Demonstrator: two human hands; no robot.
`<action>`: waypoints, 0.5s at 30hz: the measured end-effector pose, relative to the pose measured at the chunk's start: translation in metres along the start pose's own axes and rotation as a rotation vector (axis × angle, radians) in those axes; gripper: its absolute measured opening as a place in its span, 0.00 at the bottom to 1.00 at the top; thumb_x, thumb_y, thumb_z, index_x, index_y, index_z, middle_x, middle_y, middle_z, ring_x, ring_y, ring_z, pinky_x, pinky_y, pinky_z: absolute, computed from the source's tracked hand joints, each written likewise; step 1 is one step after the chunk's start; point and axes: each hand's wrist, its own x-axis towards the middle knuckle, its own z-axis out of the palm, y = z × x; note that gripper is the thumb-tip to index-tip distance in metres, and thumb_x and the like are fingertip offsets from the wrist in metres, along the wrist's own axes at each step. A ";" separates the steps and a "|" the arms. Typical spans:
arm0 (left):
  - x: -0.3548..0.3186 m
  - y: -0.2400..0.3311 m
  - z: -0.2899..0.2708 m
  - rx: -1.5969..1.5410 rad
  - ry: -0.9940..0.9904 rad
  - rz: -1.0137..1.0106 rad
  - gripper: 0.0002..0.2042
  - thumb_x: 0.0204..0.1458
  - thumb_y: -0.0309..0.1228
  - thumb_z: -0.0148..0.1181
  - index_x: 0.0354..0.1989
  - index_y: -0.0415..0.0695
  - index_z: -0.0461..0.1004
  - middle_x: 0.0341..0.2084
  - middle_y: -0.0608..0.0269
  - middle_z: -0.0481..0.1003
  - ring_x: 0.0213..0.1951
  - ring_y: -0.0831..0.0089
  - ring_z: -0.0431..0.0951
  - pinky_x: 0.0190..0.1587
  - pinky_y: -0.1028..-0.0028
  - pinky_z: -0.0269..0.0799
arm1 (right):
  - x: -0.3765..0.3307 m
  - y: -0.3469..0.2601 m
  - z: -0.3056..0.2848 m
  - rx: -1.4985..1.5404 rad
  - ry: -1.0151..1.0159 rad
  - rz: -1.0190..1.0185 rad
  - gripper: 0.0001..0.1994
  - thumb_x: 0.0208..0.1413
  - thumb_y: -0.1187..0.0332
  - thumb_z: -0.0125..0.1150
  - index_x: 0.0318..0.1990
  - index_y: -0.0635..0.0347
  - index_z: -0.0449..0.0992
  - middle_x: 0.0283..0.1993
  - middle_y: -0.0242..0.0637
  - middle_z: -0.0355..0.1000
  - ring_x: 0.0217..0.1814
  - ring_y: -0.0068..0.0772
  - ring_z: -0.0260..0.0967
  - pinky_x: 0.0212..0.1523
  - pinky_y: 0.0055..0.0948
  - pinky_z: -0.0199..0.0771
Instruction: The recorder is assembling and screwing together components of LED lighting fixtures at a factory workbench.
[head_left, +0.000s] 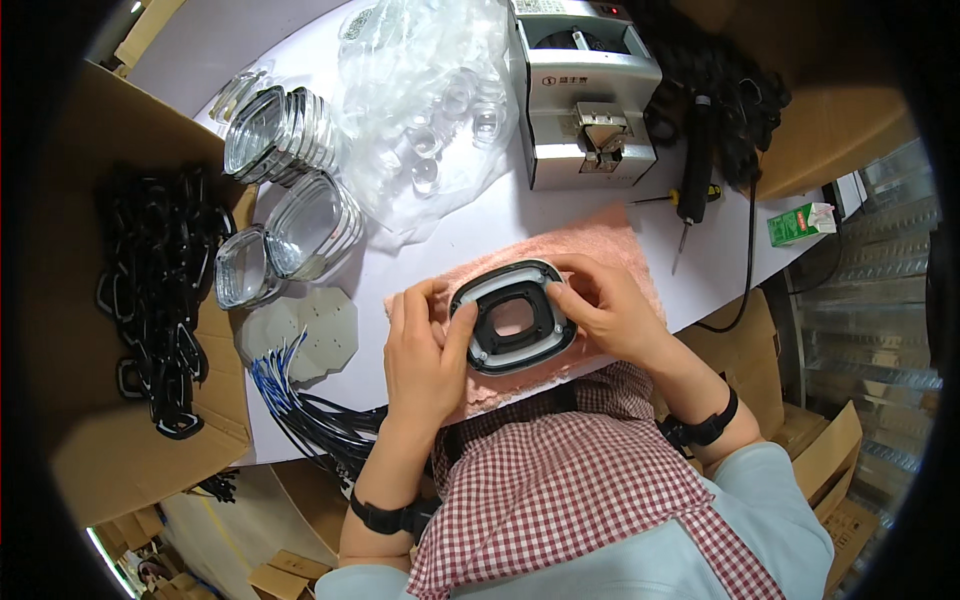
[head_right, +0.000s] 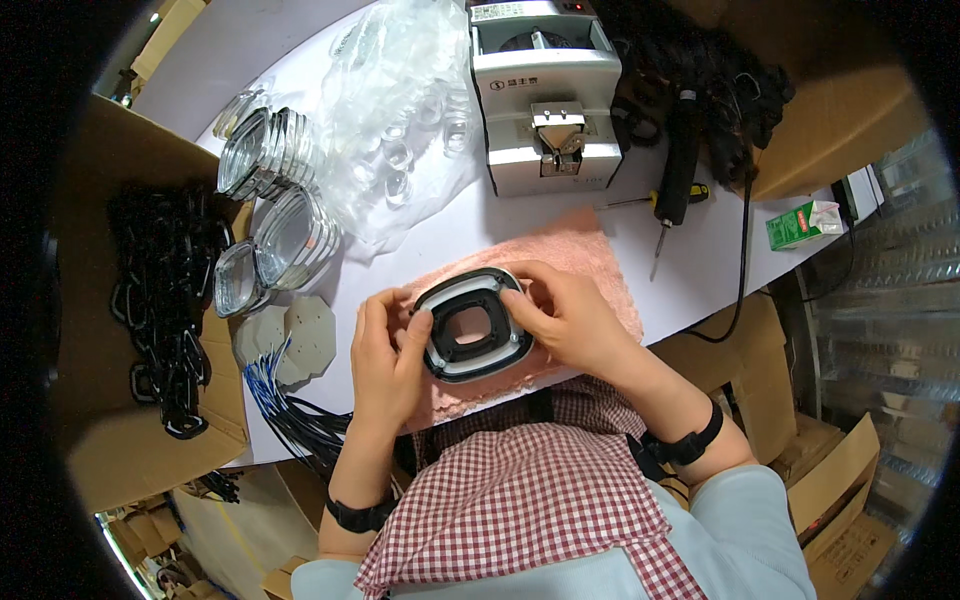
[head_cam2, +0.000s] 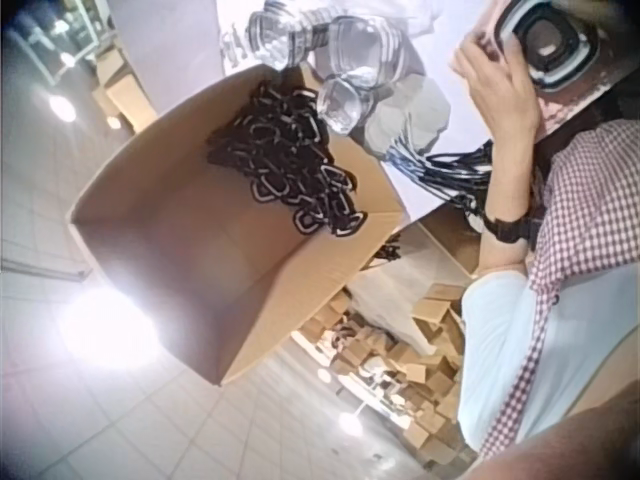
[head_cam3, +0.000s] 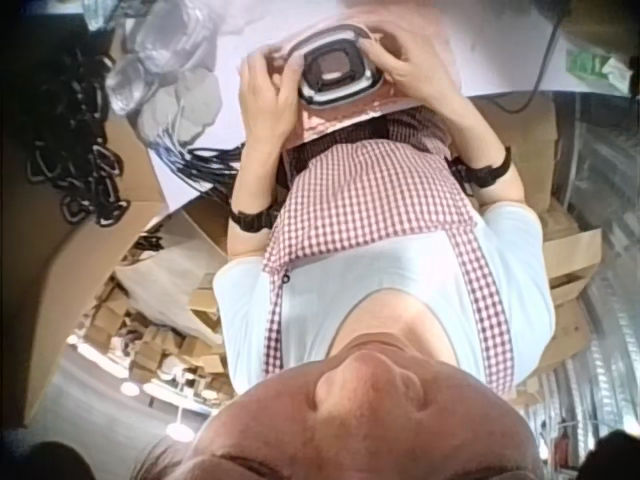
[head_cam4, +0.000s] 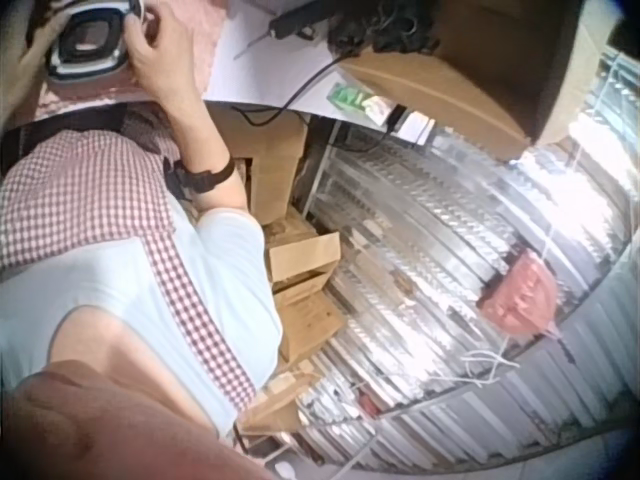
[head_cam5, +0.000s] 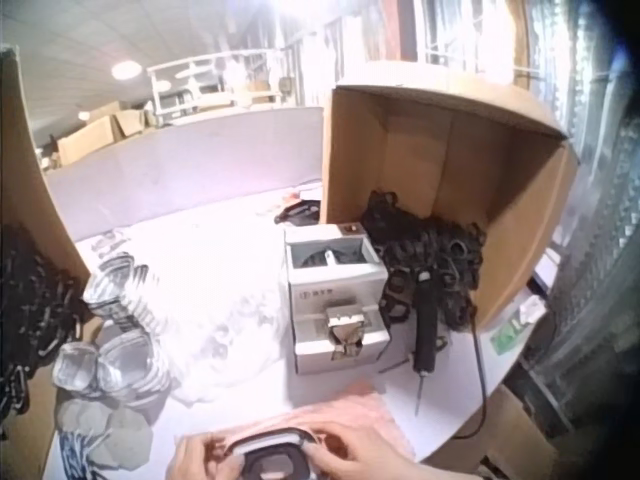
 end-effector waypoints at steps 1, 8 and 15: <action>-0.003 0.005 -0.010 -0.101 -0.147 -0.170 0.15 0.61 0.39 0.63 0.47 0.39 0.74 0.21 0.62 0.73 0.20 0.70 0.72 0.28 0.69 0.70 | -0.003 -0.010 -0.001 0.013 -0.005 0.042 0.19 0.68 0.65 0.58 0.62 0.66 0.70 0.35 0.31 0.77 0.30 0.14 0.70 0.29 0.16 0.69; -0.009 0.005 -0.020 -0.431 -0.397 -0.451 0.15 0.59 0.35 0.65 0.46 0.37 0.73 0.22 0.65 0.74 0.23 0.79 0.73 0.29 0.76 0.69 | -0.008 0.000 0.002 -0.031 0.086 -0.155 0.19 0.65 0.69 0.61 0.62 0.62 0.71 0.31 0.39 0.78 0.32 0.27 0.78 0.33 0.27 0.76; -0.006 0.012 -0.017 -0.404 -0.319 -0.377 0.15 0.60 0.35 0.64 0.47 0.38 0.70 0.26 0.61 0.77 0.27 0.74 0.79 0.32 0.74 0.75 | -0.010 -0.020 -0.003 -0.123 0.125 -0.169 0.20 0.64 0.69 0.62 0.62 0.62 0.70 0.35 0.42 0.79 0.35 0.29 0.80 0.37 0.29 0.79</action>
